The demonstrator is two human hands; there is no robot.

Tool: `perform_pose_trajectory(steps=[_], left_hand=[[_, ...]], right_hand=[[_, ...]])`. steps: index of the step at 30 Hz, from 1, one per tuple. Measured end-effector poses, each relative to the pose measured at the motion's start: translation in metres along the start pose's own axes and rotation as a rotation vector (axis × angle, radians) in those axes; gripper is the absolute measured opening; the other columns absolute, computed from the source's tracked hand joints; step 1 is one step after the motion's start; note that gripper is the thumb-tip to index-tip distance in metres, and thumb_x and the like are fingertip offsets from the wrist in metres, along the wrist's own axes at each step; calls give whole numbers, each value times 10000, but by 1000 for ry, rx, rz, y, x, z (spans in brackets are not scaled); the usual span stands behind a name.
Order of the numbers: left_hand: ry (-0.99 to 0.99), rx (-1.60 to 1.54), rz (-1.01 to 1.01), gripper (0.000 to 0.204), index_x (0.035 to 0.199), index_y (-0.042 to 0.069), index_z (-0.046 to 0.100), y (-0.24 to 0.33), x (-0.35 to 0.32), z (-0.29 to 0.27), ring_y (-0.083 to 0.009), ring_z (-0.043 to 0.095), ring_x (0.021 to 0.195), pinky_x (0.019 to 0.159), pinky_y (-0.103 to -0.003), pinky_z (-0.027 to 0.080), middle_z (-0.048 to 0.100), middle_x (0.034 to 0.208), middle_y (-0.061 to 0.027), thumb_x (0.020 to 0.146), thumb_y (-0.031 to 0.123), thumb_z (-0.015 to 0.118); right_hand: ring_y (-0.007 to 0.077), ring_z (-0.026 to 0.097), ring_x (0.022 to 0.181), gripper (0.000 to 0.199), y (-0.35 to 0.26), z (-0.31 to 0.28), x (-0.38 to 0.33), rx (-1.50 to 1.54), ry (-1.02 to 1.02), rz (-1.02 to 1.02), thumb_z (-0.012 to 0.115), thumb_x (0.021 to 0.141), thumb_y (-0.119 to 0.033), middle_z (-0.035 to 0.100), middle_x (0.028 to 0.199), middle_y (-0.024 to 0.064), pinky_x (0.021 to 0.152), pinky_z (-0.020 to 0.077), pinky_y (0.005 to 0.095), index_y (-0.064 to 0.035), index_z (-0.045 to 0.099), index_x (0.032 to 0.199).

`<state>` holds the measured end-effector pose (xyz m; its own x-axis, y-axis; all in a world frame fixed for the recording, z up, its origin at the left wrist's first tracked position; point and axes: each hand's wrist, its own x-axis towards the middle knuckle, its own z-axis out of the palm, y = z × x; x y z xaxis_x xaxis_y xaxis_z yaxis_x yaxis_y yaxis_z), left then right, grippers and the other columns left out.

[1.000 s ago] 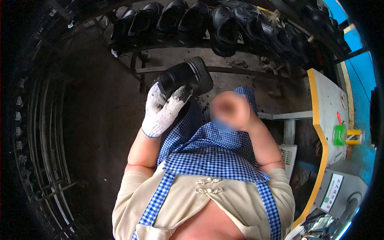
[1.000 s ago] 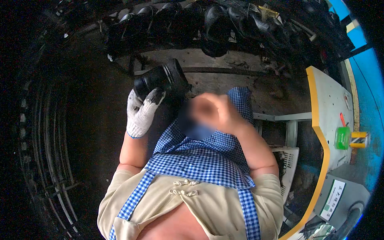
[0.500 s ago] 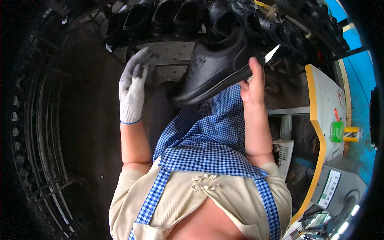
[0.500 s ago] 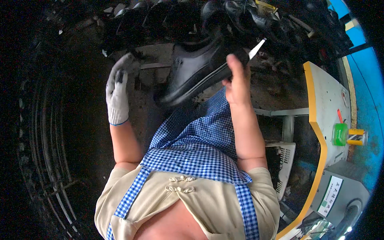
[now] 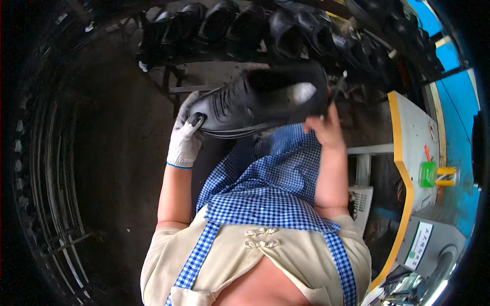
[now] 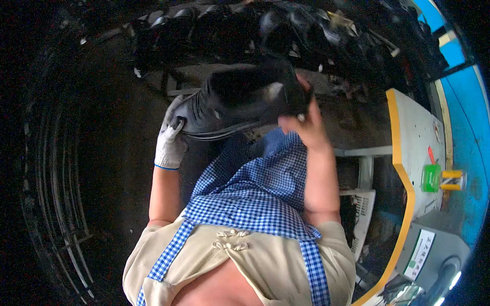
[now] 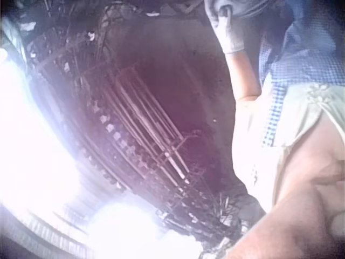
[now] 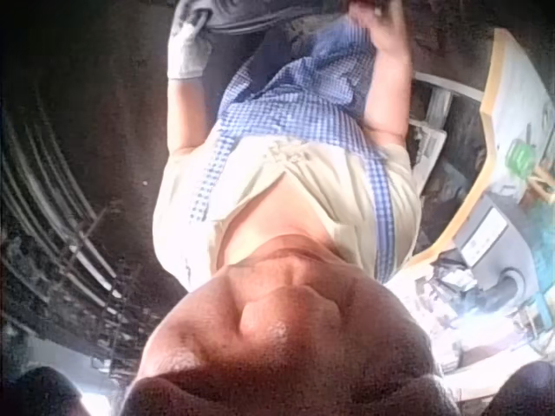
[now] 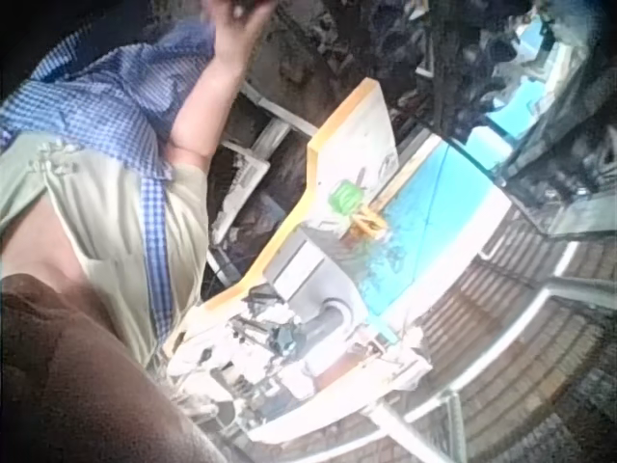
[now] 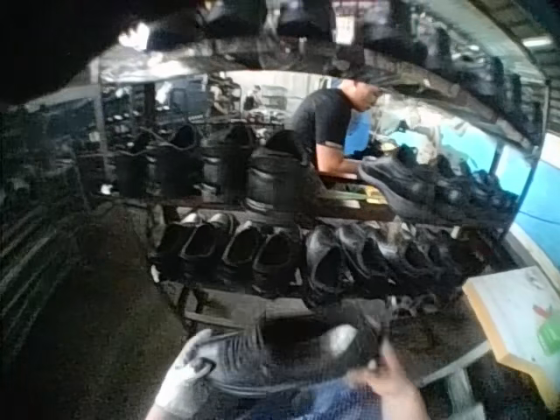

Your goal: The person repeatedly picks up black shoes from a nearby rack and uses a small knife to trim excess material along the sole edges. After trimming each shoe, the person places it back on the rack and repeats the process with the next shoe.

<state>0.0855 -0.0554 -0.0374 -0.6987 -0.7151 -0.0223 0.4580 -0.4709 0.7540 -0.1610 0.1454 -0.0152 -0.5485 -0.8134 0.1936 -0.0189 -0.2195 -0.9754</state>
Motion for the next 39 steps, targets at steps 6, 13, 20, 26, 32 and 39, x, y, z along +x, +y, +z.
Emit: perform_pose_trajectory(steps=[6,13,20,26,32,39], left_hand=[[-20,114,245,885,1449,-17,351,41,0,-26,-215,597,1121,968,-308,496,571,1269,-113,705,117,812],[-13,-22,268,803,1505,30,253,45,4,13,-230,564,1177,1049,-354,444,526,1323,-142,871,255,691],[-63,-701,-149,883,1532,99,124,10,-19,50,-281,406,1326,1098,-415,361,327,1494,-158,891,376,664],[-9,-142,265,935,1544,170,77,28,-57,60,-274,341,1369,1113,-389,339,248,1532,-125,817,229,662],[3,308,748,767,1551,211,217,184,-27,76,-289,445,1332,1091,-474,381,398,1500,-71,863,307,540],[-8,396,824,387,1300,111,527,352,67,140,-252,596,1126,941,-433,500,603,1226,-98,924,194,492]], right_hand=[[364,676,994,859,-18,3,-42,-930,-191,-486,861,654,-70,604,1247,168,752,590,407,-118,402,1377],[393,682,984,914,7,38,-62,-578,-426,-443,856,633,-59,622,1195,222,811,592,420,-162,409,1424],[327,583,1200,799,24,96,-41,43,-177,-262,836,719,-140,543,1333,227,1017,470,467,-53,423,1397],[449,653,986,835,-2,131,8,-640,-280,-641,863,691,-242,595,1228,268,777,566,442,-94,445,1399],[171,602,556,893,-40,138,8,-363,-383,-659,866,706,-204,668,1187,134,495,486,269,-135,389,1458],[14,489,493,755,18,97,-20,-160,-302,-258,790,802,-94,691,1080,107,484,435,199,-116,387,1441]])
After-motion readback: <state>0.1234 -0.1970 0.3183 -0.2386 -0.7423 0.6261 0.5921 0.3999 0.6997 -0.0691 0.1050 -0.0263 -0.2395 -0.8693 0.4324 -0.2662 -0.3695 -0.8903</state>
